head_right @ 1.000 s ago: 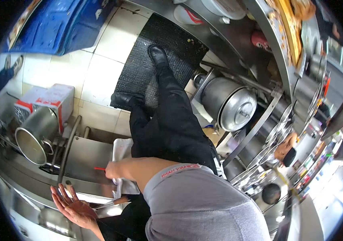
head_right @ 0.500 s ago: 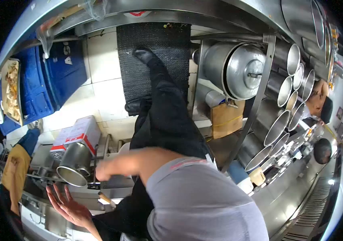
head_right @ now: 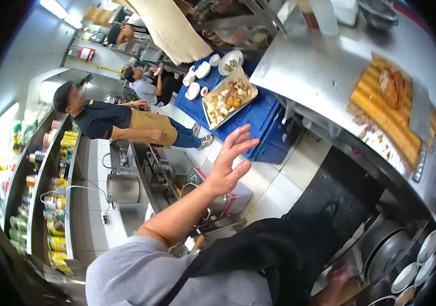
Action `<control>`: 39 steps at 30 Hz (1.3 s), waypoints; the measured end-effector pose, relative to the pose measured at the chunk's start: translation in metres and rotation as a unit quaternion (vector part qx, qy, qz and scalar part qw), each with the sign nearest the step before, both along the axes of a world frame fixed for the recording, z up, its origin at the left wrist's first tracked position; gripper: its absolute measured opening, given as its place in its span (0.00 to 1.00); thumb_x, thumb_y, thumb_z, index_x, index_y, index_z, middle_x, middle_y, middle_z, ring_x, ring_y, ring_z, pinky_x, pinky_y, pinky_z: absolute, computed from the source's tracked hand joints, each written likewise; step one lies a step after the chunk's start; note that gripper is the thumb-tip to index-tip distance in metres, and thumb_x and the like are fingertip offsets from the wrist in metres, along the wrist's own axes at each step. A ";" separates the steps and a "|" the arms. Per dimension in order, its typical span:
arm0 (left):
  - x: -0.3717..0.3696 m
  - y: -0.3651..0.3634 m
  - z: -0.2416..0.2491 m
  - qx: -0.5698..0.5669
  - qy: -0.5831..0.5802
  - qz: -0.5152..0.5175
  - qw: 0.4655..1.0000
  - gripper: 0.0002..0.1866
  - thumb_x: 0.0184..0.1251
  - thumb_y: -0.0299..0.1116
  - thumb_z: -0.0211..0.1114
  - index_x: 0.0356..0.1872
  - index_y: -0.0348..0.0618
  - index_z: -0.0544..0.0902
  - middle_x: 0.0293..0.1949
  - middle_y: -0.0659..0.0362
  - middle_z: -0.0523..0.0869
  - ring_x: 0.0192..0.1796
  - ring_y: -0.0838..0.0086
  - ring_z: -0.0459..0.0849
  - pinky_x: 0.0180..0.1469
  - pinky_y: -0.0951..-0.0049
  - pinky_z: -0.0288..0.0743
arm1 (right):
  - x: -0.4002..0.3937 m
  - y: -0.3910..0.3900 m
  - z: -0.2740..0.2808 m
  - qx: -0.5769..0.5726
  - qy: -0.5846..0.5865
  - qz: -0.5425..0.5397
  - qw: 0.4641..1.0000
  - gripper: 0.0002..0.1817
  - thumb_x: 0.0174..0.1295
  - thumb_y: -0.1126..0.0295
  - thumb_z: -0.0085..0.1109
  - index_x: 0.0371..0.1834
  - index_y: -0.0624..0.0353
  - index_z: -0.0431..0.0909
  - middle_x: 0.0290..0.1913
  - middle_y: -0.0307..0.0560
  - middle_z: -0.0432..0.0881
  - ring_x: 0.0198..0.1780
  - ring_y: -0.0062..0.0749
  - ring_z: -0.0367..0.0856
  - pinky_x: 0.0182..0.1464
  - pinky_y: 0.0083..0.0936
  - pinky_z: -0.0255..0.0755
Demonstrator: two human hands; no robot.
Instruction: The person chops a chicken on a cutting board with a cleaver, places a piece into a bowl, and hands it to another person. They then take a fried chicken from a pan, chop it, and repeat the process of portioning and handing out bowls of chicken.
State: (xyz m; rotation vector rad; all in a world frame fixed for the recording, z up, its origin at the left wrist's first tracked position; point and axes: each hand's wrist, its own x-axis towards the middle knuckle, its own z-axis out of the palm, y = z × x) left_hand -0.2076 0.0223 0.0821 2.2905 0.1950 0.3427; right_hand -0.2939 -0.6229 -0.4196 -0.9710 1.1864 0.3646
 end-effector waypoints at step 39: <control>0.000 0.091 -0.118 0.306 0.337 -0.109 0.884 0.26 0.63 0.38 0.71 0.63 0.54 0.81 0.75 0.41 0.62 0.70 0.44 0.71 0.71 0.54 0.69 | -0.238 0.057 -0.102 0.003 -0.259 -0.485 0.835 0.16 0.74 0.62 0.55 0.58 0.58 0.79 0.36 0.40 0.83 0.34 0.27 0.78 0.42 0.29 0.75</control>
